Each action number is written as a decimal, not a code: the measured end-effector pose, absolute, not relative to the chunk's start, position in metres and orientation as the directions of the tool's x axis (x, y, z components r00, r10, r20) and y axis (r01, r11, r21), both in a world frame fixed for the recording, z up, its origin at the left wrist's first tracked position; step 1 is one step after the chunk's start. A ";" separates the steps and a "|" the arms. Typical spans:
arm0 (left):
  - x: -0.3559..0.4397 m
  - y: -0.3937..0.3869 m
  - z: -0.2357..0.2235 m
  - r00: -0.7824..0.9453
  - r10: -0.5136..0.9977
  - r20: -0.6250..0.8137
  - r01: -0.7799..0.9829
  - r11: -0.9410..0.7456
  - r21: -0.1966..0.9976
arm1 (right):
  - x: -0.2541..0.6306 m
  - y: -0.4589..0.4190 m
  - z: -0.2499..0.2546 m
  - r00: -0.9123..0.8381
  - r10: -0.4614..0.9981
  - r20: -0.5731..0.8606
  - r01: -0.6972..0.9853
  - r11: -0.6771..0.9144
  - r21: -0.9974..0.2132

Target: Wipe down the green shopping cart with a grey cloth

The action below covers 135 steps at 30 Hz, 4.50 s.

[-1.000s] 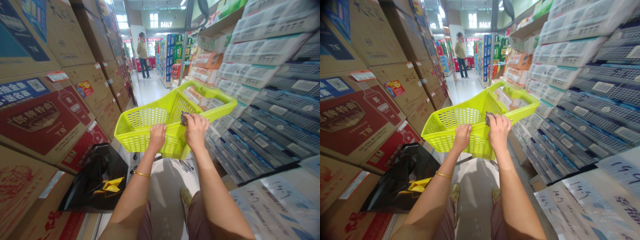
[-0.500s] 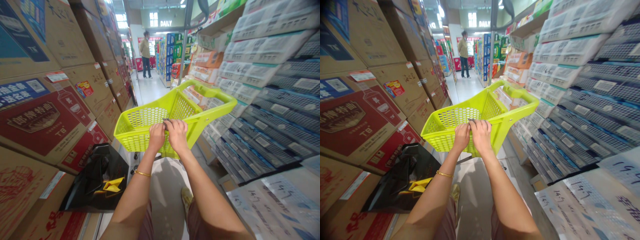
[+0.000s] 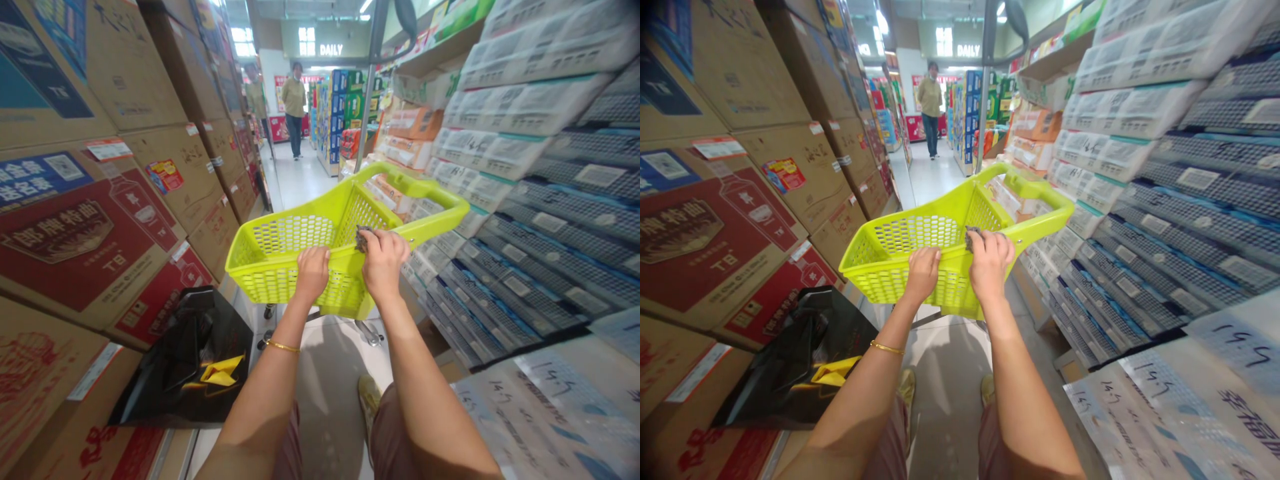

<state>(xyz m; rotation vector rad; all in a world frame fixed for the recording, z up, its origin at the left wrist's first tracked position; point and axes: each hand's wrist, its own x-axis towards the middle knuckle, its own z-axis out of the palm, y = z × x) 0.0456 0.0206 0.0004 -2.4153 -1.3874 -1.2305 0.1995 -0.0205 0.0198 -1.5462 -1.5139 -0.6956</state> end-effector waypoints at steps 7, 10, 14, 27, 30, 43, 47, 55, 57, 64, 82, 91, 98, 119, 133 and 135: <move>0.045 0.023 -0.001 0.265 0.660 0.703 0.740 -0.606 0.291 | 0.152 -0.019 0.010 -0.025 0.628 0.778 0.961 0.228 -0.153; 0.042 0.025 0.001 0.273 0.665 0.695 0.731 -0.613 0.300 | 0.152 -0.018 0.012 -0.059 0.637 0.769 0.960 0.247 -0.131; 0.036 0.029 0.003 0.279 0.676 0.683 0.723 -0.616 0.314 | 0.172 -0.020 0.021 -0.029 0.622 0.782 0.971 0.204 -0.126; 0.036 0.031 0.013 0.233 0.693 0.682 0.792 -0.543 0.280 | 0.178 -0.025 0.028 0.078 0.567 0.820 0.981 0.102 -0.164; 0.054 0.025 0.018 0.307 0.637 0.707 0.709 -0.648 0.276 | 0.166 -0.023 0.022 0.039 0.592 0.805 0.974 0.157 -0.163; 0.069 0.028 0.011 0.302 0.659 0.688 0.649 -0.671 0.358 | 0.204 -0.023 0.027 0.167 0.452 0.876 0.978 0.035 -0.205; 0.072 0.027 0.008 0.278 0.655 0.702 0.699 -0.640 0.320 | 0.207 -0.022 0.020 0.242 0.371 0.897 0.962 0.027 -0.270; 0.077 0.026 -0.004 0.263 0.622 0.737 0.762 -0.603 0.236 | 0.185 -0.010 -0.022 0.051 0.495 0.867 0.973 0.170 -0.155; 0.077 0.026 -0.006 0.260 0.615 0.744 0.765 -0.601 0.229 | 0.186 -0.008 -0.028 0.032 0.486 0.874 0.973 0.183 -0.138; 0.073 0.027 -0.008 0.279 0.614 0.738 0.757 -0.614 0.224 | 0.193 -0.007 -0.050 -0.055 0.458 0.887 0.979 0.201 -0.043; 0.072 0.031 -0.008 0.239 0.586 0.774 0.776 -0.594 0.210 | 0.194 -0.004 -0.015 -0.051 0.250 0.967 0.980 0.199 0.000; 0.073 0.029 -0.005 0.243 0.595 0.766 0.774 -0.595 0.217 | 0.202 -0.005 -0.052 -0.230 0.420 0.878 0.962 0.234 0.140; 0.072 0.033 -0.004 0.234 0.589 0.774 0.774 -0.595 0.219 | 0.202 -0.007 -0.066 -0.304 0.449 0.840 0.930 0.333 0.159; 0.051 0.044 0.005 0.151 0.612 0.777 0.705 -0.618 0.350 | 0.196 -0.020 -0.039 -0.358 0.385 0.851 0.918 0.315 0.243; 0.056 0.026 0.029 0.197 0.579 0.791 0.707 -0.643 0.294 | 0.180 -0.022 0.000 -0.019 0.294 0.956 0.979 0.199 -0.042; 0.066 0.024 0.030 0.284 0.589 0.756 0.640 -0.704 0.308 | 0.181 -0.022 0.002 0.000 0.295 0.955 0.975 0.211 -0.065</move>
